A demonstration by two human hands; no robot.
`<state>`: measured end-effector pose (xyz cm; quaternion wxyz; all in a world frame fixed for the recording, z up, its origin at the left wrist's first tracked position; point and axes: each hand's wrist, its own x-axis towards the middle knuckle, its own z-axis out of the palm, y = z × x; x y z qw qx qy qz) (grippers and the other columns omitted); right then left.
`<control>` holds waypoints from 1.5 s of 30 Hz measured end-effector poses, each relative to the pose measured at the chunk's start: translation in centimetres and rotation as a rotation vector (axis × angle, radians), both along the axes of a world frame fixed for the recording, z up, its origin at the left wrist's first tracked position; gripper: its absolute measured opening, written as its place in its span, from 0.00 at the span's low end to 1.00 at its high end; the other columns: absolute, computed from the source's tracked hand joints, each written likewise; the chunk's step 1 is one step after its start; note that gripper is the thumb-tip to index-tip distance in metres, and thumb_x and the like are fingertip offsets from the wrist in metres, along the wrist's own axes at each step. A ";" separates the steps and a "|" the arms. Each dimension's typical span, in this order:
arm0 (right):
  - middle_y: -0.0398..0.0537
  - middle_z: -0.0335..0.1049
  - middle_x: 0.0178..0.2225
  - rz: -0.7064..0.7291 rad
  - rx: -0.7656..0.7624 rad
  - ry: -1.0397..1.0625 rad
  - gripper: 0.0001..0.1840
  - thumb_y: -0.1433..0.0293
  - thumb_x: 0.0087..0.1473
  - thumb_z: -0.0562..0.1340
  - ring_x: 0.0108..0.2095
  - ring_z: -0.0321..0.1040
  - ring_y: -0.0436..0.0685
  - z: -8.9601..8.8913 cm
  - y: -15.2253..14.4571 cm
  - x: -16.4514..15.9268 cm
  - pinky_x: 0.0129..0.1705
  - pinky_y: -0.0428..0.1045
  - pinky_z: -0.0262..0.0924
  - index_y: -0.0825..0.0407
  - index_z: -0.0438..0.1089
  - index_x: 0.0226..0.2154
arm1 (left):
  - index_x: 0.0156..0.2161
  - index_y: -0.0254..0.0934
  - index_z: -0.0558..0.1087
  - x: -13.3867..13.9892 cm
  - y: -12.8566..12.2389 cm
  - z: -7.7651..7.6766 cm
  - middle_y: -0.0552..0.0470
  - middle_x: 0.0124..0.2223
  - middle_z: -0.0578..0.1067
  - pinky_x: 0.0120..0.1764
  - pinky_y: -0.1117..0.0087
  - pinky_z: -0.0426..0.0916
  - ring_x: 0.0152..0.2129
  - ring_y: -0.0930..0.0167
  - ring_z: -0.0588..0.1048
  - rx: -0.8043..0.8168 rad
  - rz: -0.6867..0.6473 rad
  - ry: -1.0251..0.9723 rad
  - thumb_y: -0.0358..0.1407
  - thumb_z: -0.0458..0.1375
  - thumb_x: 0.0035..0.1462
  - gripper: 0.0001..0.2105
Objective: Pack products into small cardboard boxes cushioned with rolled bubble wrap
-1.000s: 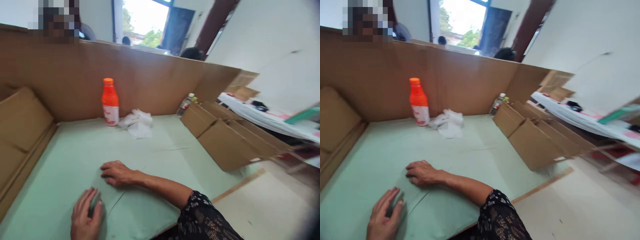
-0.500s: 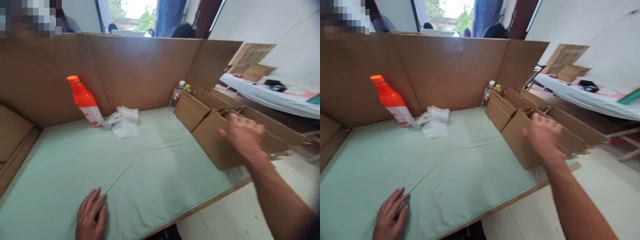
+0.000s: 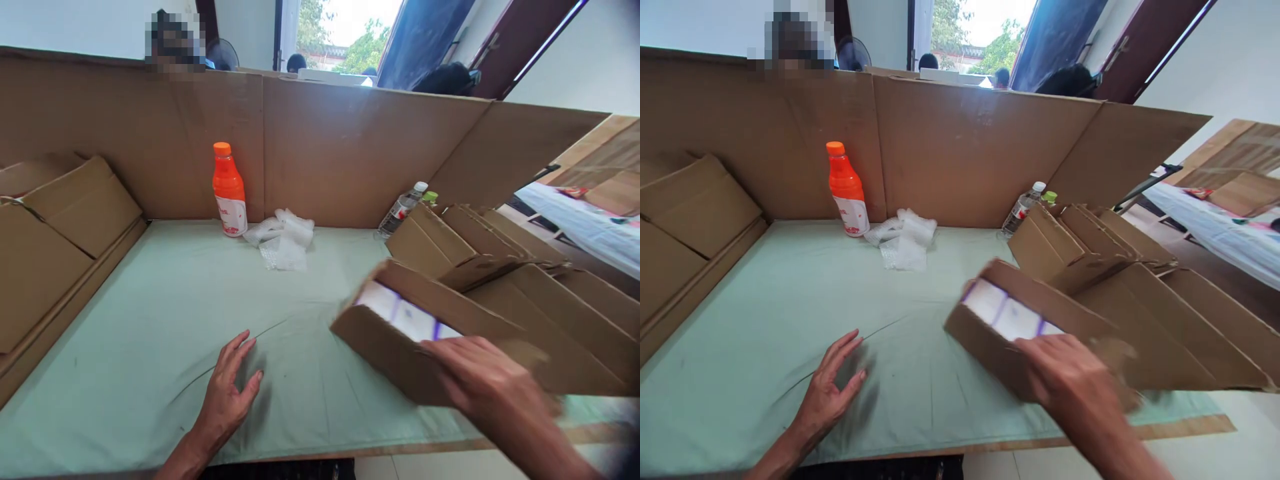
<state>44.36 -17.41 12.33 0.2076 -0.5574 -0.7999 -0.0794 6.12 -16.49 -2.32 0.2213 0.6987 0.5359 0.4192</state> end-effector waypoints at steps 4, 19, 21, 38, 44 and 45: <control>0.46 0.77 0.29 0.384 0.054 -0.009 0.15 0.79 0.62 0.54 0.33 0.73 0.55 2.1 2.1 -10.0 0.41 0.54 0.65 0.51 0.74 0.36 | 0.67 0.41 0.58 -0.9 -0.3 0.7 0.39 0.66 0.65 0.60 0.49 0.66 0.61 0.57 0.68 -0.071 0.026 -0.041 0.43 0.62 0.58 0.34; 0.56 0.76 0.45 -0.037 -0.529 0.670 0.25 0.60 0.55 0.61 0.37 0.75 0.61 -10.7 5.7 -12.4 0.38 0.56 0.72 0.54 0.66 0.53 | 0.49 0.32 0.73 -5.4 2.2 -1.2 0.34 0.49 0.78 0.55 0.48 0.68 0.49 0.51 0.76 -0.438 0.321 -0.413 0.54 0.66 0.43 0.33; 0.56 0.75 0.46 -0.009 -0.542 0.713 0.25 0.62 0.55 0.60 0.38 0.74 0.61 -11.3 6.1 -14.3 0.38 0.55 0.72 0.53 0.65 0.54 | 0.44 0.33 0.73 -6.7 3.9 -0.7 0.37 0.44 0.80 0.51 0.53 0.71 0.45 0.53 0.78 -0.447 0.379 -0.488 0.53 0.67 0.39 0.30; 0.45 0.68 0.25 -0.291 -0.363 1.254 0.27 0.47 0.32 0.69 0.31 0.65 0.56 -11.9 33.2 -11.8 0.35 0.51 0.60 0.52 0.68 0.25 | 0.51 0.42 0.68 -5.8 8.2 -1.7 0.49 0.45 0.76 0.56 0.58 0.66 0.51 0.60 0.73 -0.315 0.591 -0.676 0.41 0.70 0.41 0.29; 0.40 0.68 0.26 -0.179 -0.319 1.357 0.25 0.51 0.32 0.68 0.28 0.62 0.51 -8.7 31.4 -9.8 0.32 0.47 0.59 0.51 0.67 0.27 | 0.50 0.44 0.68 -6.6 7.9 -3.1 0.49 0.49 0.76 0.61 0.53 0.61 0.55 0.59 0.71 -0.326 0.587 -0.709 0.42 0.70 0.40 0.30; 0.40 0.69 0.27 -0.160 -0.315 1.364 0.24 0.52 0.32 0.69 0.28 0.63 0.51 -7.6 30.2 -8.8 0.32 0.47 0.59 0.51 0.67 0.29 | 0.49 0.43 0.68 -6.7 8.1 -3.0 0.49 0.49 0.76 0.61 0.53 0.61 0.54 0.59 0.72 -0.335 0.584 -0.699 0.42 0.70 0.39 0.30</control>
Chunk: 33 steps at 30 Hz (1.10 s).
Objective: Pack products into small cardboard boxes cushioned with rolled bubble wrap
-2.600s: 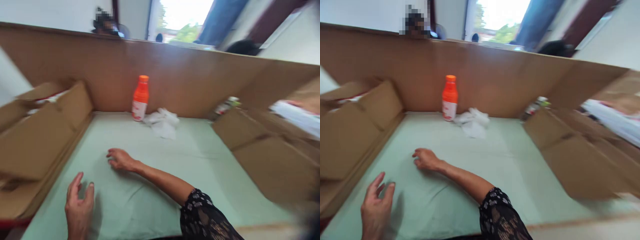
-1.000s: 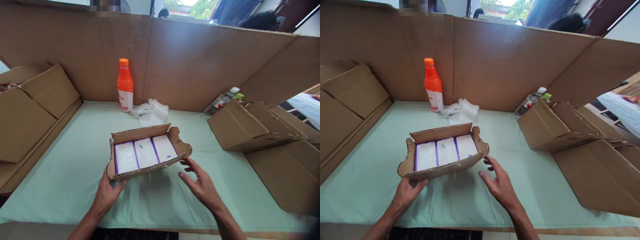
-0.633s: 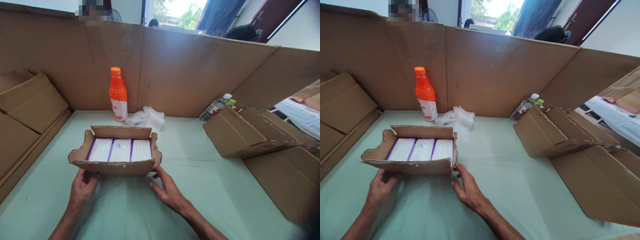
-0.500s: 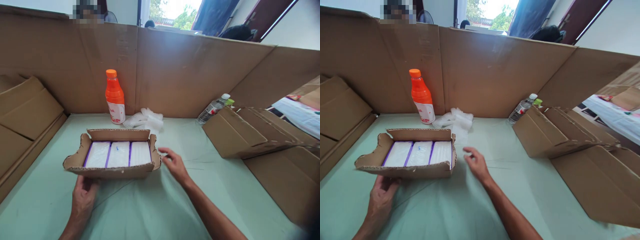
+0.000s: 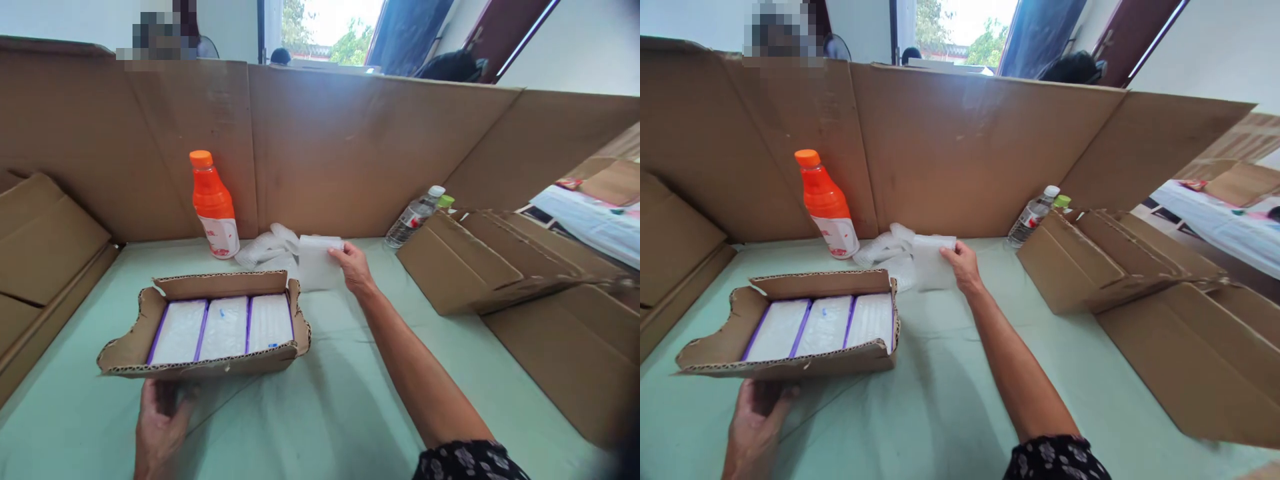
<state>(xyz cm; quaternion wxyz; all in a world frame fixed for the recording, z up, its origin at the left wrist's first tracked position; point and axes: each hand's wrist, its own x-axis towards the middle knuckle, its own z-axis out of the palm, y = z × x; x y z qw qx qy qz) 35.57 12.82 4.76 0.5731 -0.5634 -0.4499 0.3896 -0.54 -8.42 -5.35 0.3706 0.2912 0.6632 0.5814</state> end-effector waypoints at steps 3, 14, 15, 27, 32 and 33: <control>0.41 0.73 0.30 0.086 0.005 -0.005 0.26 0.58 0.32 0.71 0.28 0.66 0.51 3.5 -4.6 3.4 0.30 0.47 0.60 0.51 0.69 0.35 | 0.47 0.41 0.68 0.2 0.9 1.1 0.48 0.46 0.76 0.59 0.51 0.64 0.49 0.58 0.74 -0.052 -0.034 0.043 0.44 0.70 0.40 0.29; 0.45 0.73 0.32 0.978 -0.456 -0.219 0.28 0.53 0.52 0.66 0.25 0.62 0.49 4.2 -21.9 3.1 0.25 0.44 0.58 0.51 0.76 0.51 | 0.60 0.39 0.66 3.5 -8.2 4.8 0.40 0.59 0.72 0.60 0.51 0.63 0.56 0.56 0.71 0.009 -0.303 0.235 0.46 0.65 0.51 0.32; 0.45 0.73 0.33 1.085 -0.469 -0.190 0.28 0.52 0.54 0.65 0.25 0.62 0.49 3.8 -22.2 1.7 0.25 0.44 0.58 0.51 0.75 0.52 | 0.61 0.39 0.66 4.1 -8.8 5.1 0.39 0.60 0.71 0.60 0.52 0.63 0.56 0.56 0.71 0.000 -0.444 0.189 0.46 0.66 0.49 0.34; 0.44 0.77 0.38 1.184 -0.372 -0.522 0.25 0.64 0.48 0.69 0.34 0.71 0.54 -0.5 -18.9 -3.0 0.36 0.47 0.65 0.50 0.76 0.50 | 0.58 0.34 0.69 3.1 -7.3 6.9 0.59 0.25 0.66 0.28 0.71 0.62 0.21 0.73 0.64 -0.212 -0.512 0.391 0.45 0.57 0.56 0.27; 0.47 0.77 0.33 0.680 -0.325 -1.041 0.18 0.69 0.52 0.64 0.31 0.71 0.58 -0.6 -19.9 -2.0 0.37 0.51 0.63 0.50 0.77 0.47 | 0.61 0.33 0.66 -0.3 -6.6 6.9 0.49 0.37 0.76 0.34 0.66 0.67 0.30 0.67 0.72 -0.213 -0.478 0.752 0.45 0.58 0.53 0.32; 0.49 0.78 0.35 0.545 -0.275 -1.088 0.17 0.68 0.54 0.62 0.33 0.72 0.59 -0.5 -20.6 -2.2 0.39 0.53 0.64 0.50 0.77 0.47 | 0.62 0.34 0.66 -0.8 -6.7 7.4 0.45 0.43 0.77 0.35 0.66 0.68 0.33 0.66 0.73 -0.180 -0.431 0.769 0.45 0.58 0.53 0.32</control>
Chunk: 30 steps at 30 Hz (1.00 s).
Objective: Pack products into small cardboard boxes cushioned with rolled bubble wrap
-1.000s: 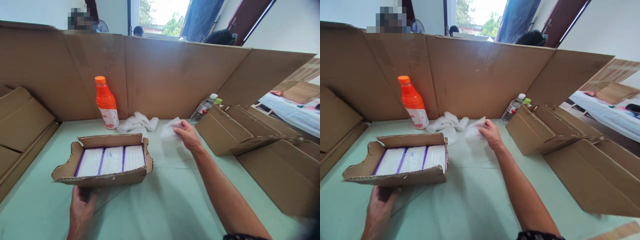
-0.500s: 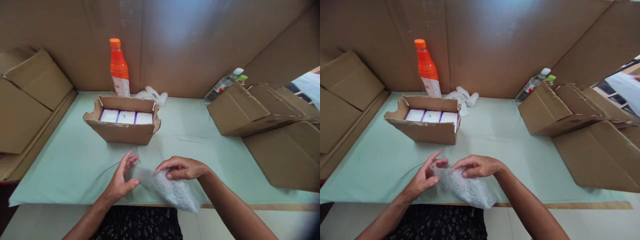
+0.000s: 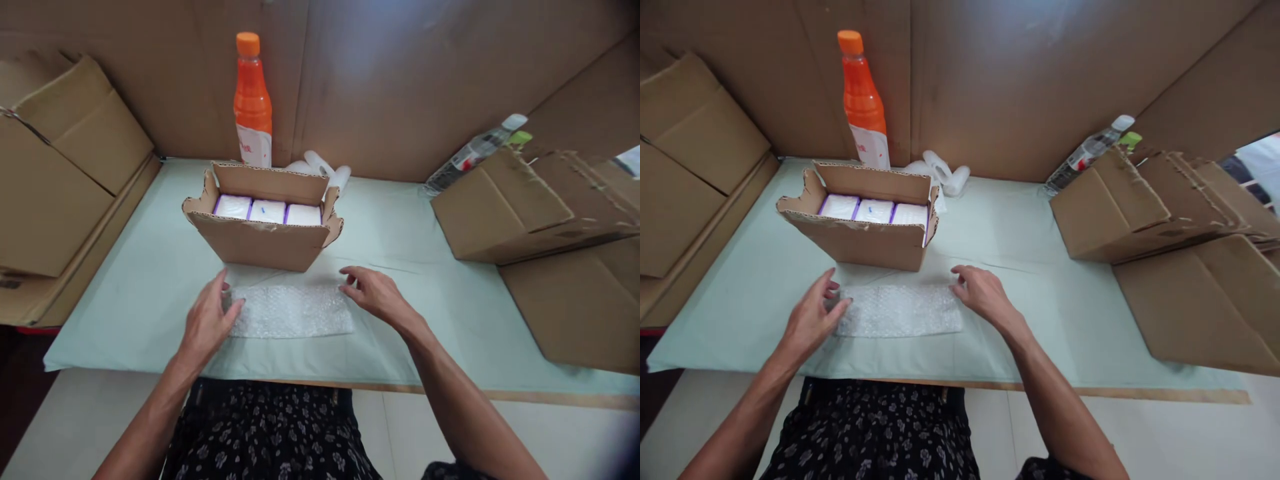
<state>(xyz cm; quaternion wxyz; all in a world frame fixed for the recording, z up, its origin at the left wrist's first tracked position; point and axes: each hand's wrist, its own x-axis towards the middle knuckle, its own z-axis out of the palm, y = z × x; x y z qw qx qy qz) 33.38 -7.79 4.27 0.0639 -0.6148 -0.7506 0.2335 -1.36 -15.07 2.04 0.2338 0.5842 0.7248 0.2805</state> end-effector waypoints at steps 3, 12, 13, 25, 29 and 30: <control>0.52 0.78 0.40 -0.094 0.238 0.119 0.16 0.67 0.61 0.56 0.39 0.74 0.61 -0.6 -2.9 -2.6 0.47 0.57 0.66 0.49 0.76 0.47 | 0.55 0.35 0.70 0.0 -0.4 1.8 0.46 0.42 0.78 0.31 0.69 0.68 0.32 0.67 0.74 0.055 0.022 -0.081 0.46 0.55 0.56 0.25; 0.54 0.61 0.66 0.353 0.229 0.169 0.25 0.70 0.63 0.58 0.67 0.53 0.65 -6.7 -8.6 -10.8 0.65 0.65 0.51 0.49 0.65 0.62 | 0.43 0.36 0.67 3.2 0.6 -1.7 0.55 0.28 0.72 0.17 0.75 0.64 0.20 0.72 0.73 -0.421 -0.105 -0.664 0.43 0.56 0.49 0.17; 0.54 0.59 0.67 0.280 0.237 0.126 0.25 0.68 0.64 0.57 0.68 0.53 0.66 -7.0 -9.0 -9.0 0.66 0.66 0.49 0.48 0.64 0.63 | 0.44 0.36 0.66 3.0 0.7 -1.9 0.55 0.30 0.73 0.17 0.76 0.64 0.21 0.71 0.74 -0.421 -0.099 -0.677 0.43 0.57 0.49 0.18; 0.57 0.74 0.44 -0.235 0.357 -0.159 0.20 0.59 0.64 0.53 0.43 0.68 0.65 -4.7 -8.8 -1.5 0.45 0.57 0.56 0.52 0.73 0.47 | 0.37 0.39 0.76 -1.1 -2.1 -0.2 0.50 0.32 0.78 0.33 0.68 0.67 0.28 0.68 0.74 -0.147 0.070 -0.114 0.48 0.57 0.54 0.15; 0.55 0.73 0.35 -0.178 0.282 -0.169 0.15 0.60 0.62 0.56 0.38 0.66 0.64 -4.9 -6.9 -4.1 0.42 0.56 0.53 0.52 0.71 0.32 | 0.28 0.40 0.71 -0.1 -2.7 -0.3 0.49 0.31 0.77 0.31 0.67 0.60 0.29 0.64 0.74 -0.263 -0.039 0.259 0.45 0.57 0.56 0.12; 0.54 0.73 0.33 -0.172 0.278 -0.132 0.14 0.61 0.61 0.56 0.37 0.66 0.63 -4.9 -6.8 -4.4 0.41 0.56 0.53 0.51 0.69 0.29 | 0.27 0.40 0.69 0.5 -2.6 -0.4 0.49 0.32 0.76 0.31 0.67 0.60 0.30 0.64 0.74 -0.259 -0.065 0.282 0.43 0.56 0.57 0.11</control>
